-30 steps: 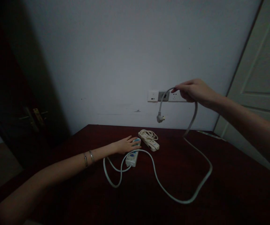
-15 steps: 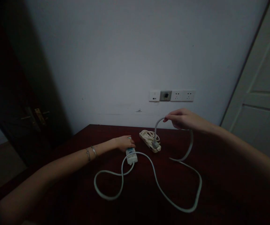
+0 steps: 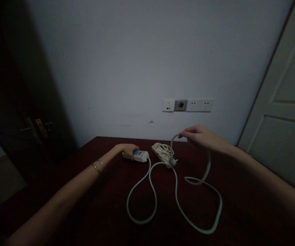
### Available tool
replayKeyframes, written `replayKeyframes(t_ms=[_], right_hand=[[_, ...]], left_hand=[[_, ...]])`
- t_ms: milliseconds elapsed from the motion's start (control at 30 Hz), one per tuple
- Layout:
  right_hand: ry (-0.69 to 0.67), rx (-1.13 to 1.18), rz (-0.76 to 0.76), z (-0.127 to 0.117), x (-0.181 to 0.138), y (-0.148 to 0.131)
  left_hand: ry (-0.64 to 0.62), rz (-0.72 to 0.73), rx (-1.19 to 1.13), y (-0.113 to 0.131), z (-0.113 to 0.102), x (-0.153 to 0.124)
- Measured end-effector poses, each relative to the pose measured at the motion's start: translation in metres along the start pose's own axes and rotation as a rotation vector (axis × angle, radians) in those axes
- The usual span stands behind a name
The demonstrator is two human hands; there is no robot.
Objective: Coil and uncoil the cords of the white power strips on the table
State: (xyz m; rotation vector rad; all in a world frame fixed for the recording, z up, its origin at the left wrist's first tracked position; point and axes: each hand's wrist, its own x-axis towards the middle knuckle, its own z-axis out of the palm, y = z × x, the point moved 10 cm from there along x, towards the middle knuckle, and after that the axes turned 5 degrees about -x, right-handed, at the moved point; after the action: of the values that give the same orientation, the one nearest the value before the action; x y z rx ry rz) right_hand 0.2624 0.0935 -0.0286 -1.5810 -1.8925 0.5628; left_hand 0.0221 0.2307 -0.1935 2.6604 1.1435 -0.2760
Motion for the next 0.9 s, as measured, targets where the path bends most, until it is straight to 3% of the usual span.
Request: replayKeyframes(t_ms=[267, 433, 500, 600, 700, 900], right_hand=[[0.028, 0.097, -0.032, 0.029, -0.011, 0.000], [0.299, -0.080, -0.237, 0.035, -0.033, -0.016], [0.308, -0.086, -0.277, 0.046, -0.041, -0.018], [0.233, 0.028, -0.251, 0.062, -0.041, -0.011], [0.130, 0.306, -0.135, 0.077, -0.027, 0.013], [-0.241, 0.924, 0.124, 0.139, 0.001, 0.057]], left_hand=[[0.203, -0.188, -0.146, -0.021, -0.017, -0.019], [0.283, -0.182, -0.283, -0.034, -0.041, -0.043], [0.331, -0.156, -0.360, -0.039, -0.054, -0.056], [0.483, -0.142, -0.433, -0.049, -0.075, -0.080], [0.645, -0.155, -0.523, -0.060, -0.088, -0.100], [0.938, -0.295, -0.898, -0.089, -0.096, -0.129]])
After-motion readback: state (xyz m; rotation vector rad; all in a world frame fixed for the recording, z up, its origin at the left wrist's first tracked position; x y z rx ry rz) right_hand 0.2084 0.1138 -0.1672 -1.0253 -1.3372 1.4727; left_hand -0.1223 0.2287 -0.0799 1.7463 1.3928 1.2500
